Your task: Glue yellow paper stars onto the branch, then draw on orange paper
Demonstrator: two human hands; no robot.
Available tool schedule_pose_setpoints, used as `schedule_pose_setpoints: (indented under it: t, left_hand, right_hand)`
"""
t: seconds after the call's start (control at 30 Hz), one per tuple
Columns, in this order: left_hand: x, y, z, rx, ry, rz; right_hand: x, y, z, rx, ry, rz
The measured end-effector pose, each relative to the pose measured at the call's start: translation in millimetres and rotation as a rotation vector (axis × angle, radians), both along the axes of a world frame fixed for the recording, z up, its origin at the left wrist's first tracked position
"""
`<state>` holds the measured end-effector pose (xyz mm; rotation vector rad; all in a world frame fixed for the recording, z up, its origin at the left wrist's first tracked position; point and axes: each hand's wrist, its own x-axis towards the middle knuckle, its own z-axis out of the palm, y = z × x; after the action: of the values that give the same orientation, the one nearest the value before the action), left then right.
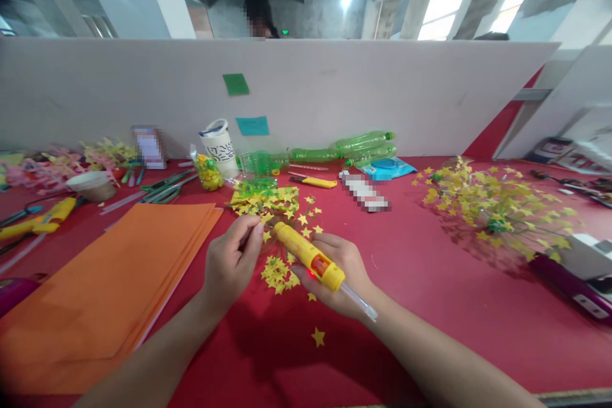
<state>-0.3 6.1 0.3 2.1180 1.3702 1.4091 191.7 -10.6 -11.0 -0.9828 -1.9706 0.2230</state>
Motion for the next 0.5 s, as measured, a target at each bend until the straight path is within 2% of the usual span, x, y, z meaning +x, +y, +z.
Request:
schedule_pose_setpoints:
  t: [0.07, 0.2, 0.27, 0.33, 0.5]
  left_hand:
    - [0.6, -1.1, 3.1, -0.115, -0.106, -0.102]
    - [5.5, -4.1, 9.5, -0.617, -0.392, -0.465]
    - [8.3, -5.2, 11.4, -0.819, -0.468, -0.585]
    - [10.6, -5.8, 11.8, -0.936, -0.521, -0.649]
    - [12.6, -5.9, 9.0, -1.051, -0.592, -0.693]
  right_hand:
    - [1.3, 1.8, 1.0, -0.015, 0.032, 0.024]
    - [1.4, 2.6, 2.9, 0.05, 0.141, -0.032]
    - [-0.7, 1.5, 3.6, 0.101, 0.156, -0.055]
    - [-3.4, -0.4, 4.5, 0.112, 0.171, -0.039]
    - [-6.4, -3.8, 5.6, 0.123, 0.146, 0.037]
